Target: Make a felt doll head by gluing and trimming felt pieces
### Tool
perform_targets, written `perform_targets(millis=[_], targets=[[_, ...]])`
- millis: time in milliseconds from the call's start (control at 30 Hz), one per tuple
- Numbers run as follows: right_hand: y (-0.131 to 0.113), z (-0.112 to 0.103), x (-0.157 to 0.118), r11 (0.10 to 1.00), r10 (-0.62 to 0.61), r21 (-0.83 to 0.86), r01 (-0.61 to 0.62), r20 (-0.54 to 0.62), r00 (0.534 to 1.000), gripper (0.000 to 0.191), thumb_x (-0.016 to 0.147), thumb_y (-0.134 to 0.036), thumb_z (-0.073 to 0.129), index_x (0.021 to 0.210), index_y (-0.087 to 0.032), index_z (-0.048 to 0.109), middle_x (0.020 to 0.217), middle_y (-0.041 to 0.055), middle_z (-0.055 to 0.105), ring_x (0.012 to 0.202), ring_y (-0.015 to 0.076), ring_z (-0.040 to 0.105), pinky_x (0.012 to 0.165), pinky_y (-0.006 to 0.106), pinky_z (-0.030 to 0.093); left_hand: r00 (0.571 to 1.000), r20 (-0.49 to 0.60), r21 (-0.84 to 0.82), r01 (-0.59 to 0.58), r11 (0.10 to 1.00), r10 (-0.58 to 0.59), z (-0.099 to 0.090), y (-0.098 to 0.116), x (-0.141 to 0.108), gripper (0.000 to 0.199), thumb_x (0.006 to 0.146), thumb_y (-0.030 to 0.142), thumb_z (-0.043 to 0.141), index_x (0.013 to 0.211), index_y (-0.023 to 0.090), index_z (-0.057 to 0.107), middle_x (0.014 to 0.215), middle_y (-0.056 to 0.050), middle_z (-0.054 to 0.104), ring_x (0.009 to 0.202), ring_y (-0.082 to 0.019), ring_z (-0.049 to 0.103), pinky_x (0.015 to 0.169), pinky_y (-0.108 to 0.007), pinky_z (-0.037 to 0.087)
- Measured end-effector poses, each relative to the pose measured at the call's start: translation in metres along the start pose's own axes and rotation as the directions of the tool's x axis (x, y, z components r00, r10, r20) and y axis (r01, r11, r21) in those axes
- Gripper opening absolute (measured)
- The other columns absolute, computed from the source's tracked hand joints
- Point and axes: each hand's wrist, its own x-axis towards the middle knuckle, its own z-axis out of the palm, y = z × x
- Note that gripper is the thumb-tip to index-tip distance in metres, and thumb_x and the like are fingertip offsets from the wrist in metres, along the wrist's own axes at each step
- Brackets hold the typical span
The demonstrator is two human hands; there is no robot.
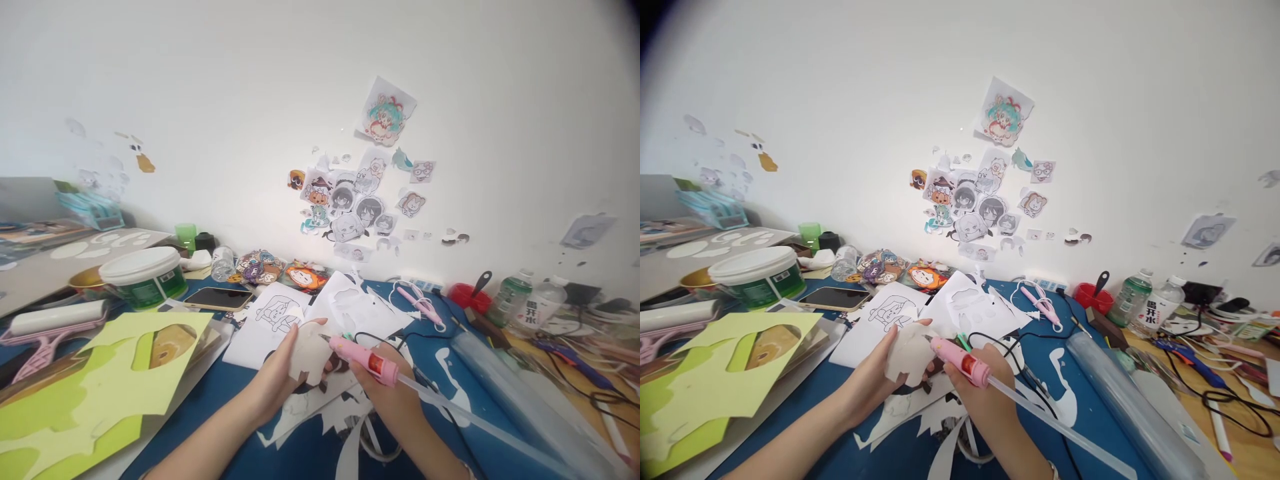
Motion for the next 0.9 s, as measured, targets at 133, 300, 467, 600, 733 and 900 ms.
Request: perform_targets(millis=[133, 300, 467, 600, 733, 900], targets=[[-0.0001, -0.0003, 0.0010, 0.993, -0.050, -0.107, 0.052, 0.022, 0.999, 0.041, 0.081, -0.046, 0.047, 0.052, -0.019, 0.054, 0.051, 0.0025, 0.053, 0.052, 0.0164, 0.050, 0.047, 0.025, 0.035, 1.000, -0.018, 0.019, -0.019, 1.000, 0.020, -0.0019, -0.0002, 0.0000, 0.059, 0.086, 0.056, 0.034, 0.133, 0.019, 0.037, 0.076, -0.008, 0.067, 0.070, -0.020, 0.060, 0.064, -0.028, 0.040], [0.0069, 0.0032, 0.0016, 0.976, -0.140, -0.172, 0.133, -0.028, 0.990, 0.043, 0.081, -0.048, 0.048, 0.049, -0.019, 0.048, 0.048, 0.0024, 0.050, 0.052, 0.0159, 0.047, 0.051, 0.026, 0.034, 0.994, -0.101, 0.002, -0.037, 0.999, 0.037, -0.0034, 0.0005, 0.0029, 0.057, 0.087, 0.053, 0.036, 0.133, 0.019, 0.038, 0.082, -0.008, 0.067, 0.069, -0.019, 0.061, 0.063, -0.028, 0.042], [0.0048, 0.0016, 0.0017, 0.991, -0.128, 0.017, 0.130, -0.078, 0.989, 0.037, 0.080, -0.044, 0.050, 0.053, -0.019, 0.050, 0.053, 0.0027, 0.051, 0.056, 0.0160, 0.049, 0.051, 0.025, 0.036, 0.984, -0.163, -0.042, -0.080, 0.996, 0.073, -0.0007, 0.0054, 0.0033, 0.051, 0.088, 0.048, 0.035, 0.130, 0.020, 0.040, 0.098, -0.009, 0.066, 0.072, -0.020, 0.062, 0.065, -0.028, 0.044], [0.0014, -0.0006, 0.0004, 0.981, -0.053, 0.184, 0.059, -0.037, 0.998, 0.034, 0.082, -0.042, 0.047, 0.059, -0.019, 0.054, 0.056, 0.0012, 0.051, 0.056, 0.0154, 0.050, 0.052, 0.025, 0.039, 0.975, -0.198, -0.067, -0.118, 0.991, 0.103, -0.0011, 0.0074, 0.0033, 0.050, 0.089, 0.048, 0.034, 0.129, 0.020, 0.041, 0.084, -0.007, 0.067, 0.070, -0.021, 0.063, 0.065, -0.030, 0.045], [0.0055, 0.0014, -0.0002, 0.940, 0.128, 0.301, -0.162, 0.130, 0.983, 0.034, 0.081, -0.045, 0.049, 0.060, -0.018, 0.051, 0.053, -0.0003, 0.050, 0.052, 0.0150, 0.050, 0.048, 0.025, 0.041, 0.971, -0.201, -0.063, -0.143, 0.988, 0.128, -0.0048, 0.0068, 0.0042, 0.053, 0.087, 0.052, 0.036, 0.129, 0.021, 0.041, 0.082, -0.006, 0.066, 0.072, -0.021, 0.063, 0.064, -0.031, 0.046], [0.0062, 0.0032, -0.0005, 0.905, 0.225, 0.319, -0.283, 0.205, 0.952, 0.033, 0.077, -0.048, 0.052, 0.064, -0.017, 0.055, 0.054, -0.0008, 0.050, 0.050, 0.0153, 0.050, 0.046, 0.026, 0.041, 0.945, -0.304, -0.061, -0.146, 0.987, 0.121, -0.0049, 0.0083, 0.0032, 0.044, 0.089, 0.047, 0.036, 0.122, 0.023, 0.050, 0.100, -0.008, 0.064, 0.079, -0.020, 0.062, 0.063, -0.029, 0.048]])
